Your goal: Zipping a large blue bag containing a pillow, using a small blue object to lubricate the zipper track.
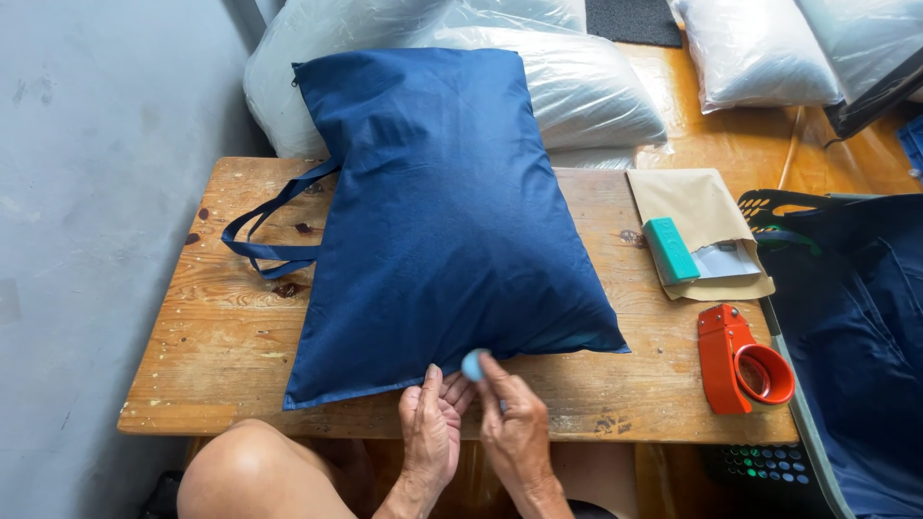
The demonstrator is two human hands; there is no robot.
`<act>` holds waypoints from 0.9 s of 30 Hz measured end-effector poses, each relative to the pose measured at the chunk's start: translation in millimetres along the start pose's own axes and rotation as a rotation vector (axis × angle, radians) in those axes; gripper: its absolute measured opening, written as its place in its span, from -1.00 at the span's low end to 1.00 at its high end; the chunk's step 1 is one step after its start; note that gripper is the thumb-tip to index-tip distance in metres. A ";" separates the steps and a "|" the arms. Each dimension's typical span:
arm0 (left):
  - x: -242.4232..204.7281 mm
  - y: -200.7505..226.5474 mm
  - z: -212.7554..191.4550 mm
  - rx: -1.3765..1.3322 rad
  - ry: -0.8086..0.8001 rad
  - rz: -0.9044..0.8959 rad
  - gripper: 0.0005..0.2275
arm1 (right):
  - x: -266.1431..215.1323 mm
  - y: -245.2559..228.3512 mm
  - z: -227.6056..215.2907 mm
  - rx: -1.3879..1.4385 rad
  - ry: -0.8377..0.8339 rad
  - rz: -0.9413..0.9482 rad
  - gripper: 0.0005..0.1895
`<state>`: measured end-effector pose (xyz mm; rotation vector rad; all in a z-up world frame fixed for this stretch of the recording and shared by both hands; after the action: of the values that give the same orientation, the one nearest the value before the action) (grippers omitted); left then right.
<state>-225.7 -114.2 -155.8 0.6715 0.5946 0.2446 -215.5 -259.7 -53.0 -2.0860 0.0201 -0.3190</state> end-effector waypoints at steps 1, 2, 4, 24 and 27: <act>6.1 -4.3 -8.1 0.003 0.024 0.015 -0.76 | -2.3 -5.2 22.5 0.222 -0.195 0.102 -0.64; 8.0 -9.7 -15.8 0.004 0.022 0.012 -0.76 | -6.3 -10.1 19.8 0.221 -0.191 0.104 -0.64; 14.5 -15.0 -34.6 0.089 0.046 0.050 -0.73 | -13.5 -23.9 23.2 0.389 -0.276 0.096 -0.66; -2.3 -16.2 30.7 0.068 -0.128 -0.034 -0.74 | 8.4 20.9 -32.9 0.130 0.036 0.026 -0.65; -10.4 -6.7 46.9 0.092 -0.155 -0.051 -0.72 | 11.9 32.4 -52.2 -0.077 0.206 -0.039 -0.65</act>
<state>-206.3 -147.4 -126.2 0.7557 0.4753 0.1168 -212.6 -322.2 -52.9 -2.1233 0.1171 -0.5637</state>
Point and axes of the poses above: each hand's wrist, its own x-axis towards the middle knuckle, its own z-axis out of the palm, y = z × x, the point moved 10 cm from there along x, towards the middle knuckle, and after that the axes turned 7 degrees about z, right-handed, at the moved point
